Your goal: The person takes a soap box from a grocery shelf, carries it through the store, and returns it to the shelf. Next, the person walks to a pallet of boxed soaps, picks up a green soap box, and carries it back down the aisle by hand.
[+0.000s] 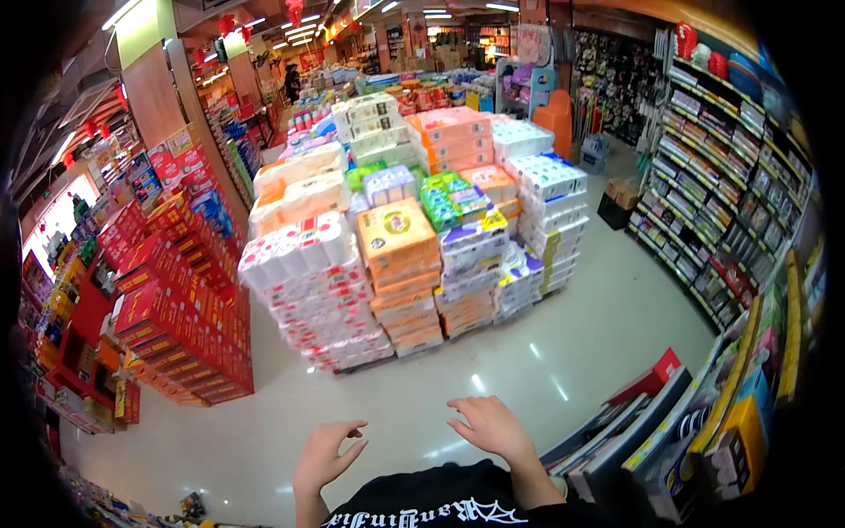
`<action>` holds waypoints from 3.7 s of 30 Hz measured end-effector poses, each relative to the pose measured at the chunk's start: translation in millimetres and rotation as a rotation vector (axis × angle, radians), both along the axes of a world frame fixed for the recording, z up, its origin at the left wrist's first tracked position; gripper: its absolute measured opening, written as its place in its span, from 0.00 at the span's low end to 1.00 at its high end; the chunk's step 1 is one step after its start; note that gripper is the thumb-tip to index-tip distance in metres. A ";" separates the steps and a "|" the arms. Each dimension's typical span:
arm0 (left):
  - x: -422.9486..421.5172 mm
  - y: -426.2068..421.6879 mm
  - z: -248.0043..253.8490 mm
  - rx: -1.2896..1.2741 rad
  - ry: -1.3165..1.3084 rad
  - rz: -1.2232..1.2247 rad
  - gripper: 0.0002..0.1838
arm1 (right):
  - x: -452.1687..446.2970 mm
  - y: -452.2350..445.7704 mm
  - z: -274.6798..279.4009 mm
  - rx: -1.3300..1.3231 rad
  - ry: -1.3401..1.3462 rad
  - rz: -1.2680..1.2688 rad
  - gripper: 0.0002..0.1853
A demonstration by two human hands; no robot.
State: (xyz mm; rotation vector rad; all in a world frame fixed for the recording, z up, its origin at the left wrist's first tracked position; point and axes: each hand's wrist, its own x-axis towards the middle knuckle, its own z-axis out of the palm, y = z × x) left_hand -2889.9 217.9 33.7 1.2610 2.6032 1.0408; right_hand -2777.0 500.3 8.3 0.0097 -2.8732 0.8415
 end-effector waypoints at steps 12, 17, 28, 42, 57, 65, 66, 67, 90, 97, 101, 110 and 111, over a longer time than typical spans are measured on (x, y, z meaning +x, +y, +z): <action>-116.4 107.9 -34.7 -0.036 -0.096 -0.235 0.16 | -64.3 69.7 -31.9 -0.059 -0.121 -0.128 0.18; -193.7 134.7 -42.5 -0.016 -0.154 -0.284 0.18 | -111.9 84.9 -43.2 -0.099 -0.161 -0.214 0.18; -355.3 171.8 -29.5 -0.026 0.038 -0.254 0.18 | -258.4 125.3 -13.9 -0.010 -0.114 -0.252 0.19; -448.8 295.7 -48.0 -0.026 -0.027 -0.317 0.18 | -396.3 256.9 -37.4 0.017 -0.107 -0.196 0.21; -523.4 536.6 -167.3 -0.390 0.371 -0.095 0.50 | -554.4 422.9 -160.6 0.475 0.010 -0.083 0.53; -527.0 542.2 -199.0 -0.437 0.430 -0.074 0.47 | -551.5 418.6 -150.8 0.417 -0.032 -0.135 0.52; -530.6 540.4 -200.1 -0.446 0.434 -0.096 0.47 | -551.5 419.5 -150.2 0.443 -0.027 -0.121 0.51; -531.6 539.8 -201.6 -0.379 0.433 -0.101 0.47 | -550.5 419.2 -149.0 0.469 -0.025 -0.109 0.51; -549.1 474.1 -199.2 -0.179 0.116 -0.435 0.39 | -483.0 300.4 -170.3 0.431 -0.062 -0.676 0.35; -515.3 483.4 -155.8 -0.676 0.033 -1.008 0.38 | -405.7 224.6 -135.9 0.078 -0.163 -0.935 0.34; -473.6 467.9 -205.4 -0.372 0.025 -1.182 0.41 | -350.4 166.8 -134.6 -0.140 -0.382 -1.093 0.39; -334.7 421.4 -118.1 -0.838 -0.553 -1.523 0.31 | -260.1 -28.6 -117.8 -1.099 0.541 -1.719 0.30; -317.4 408.6 -123.4 -0.857 -0.528 -1.576 0.31 | -256.3 -56.1 -108.5 -1.157 0.687 -1.738 0.31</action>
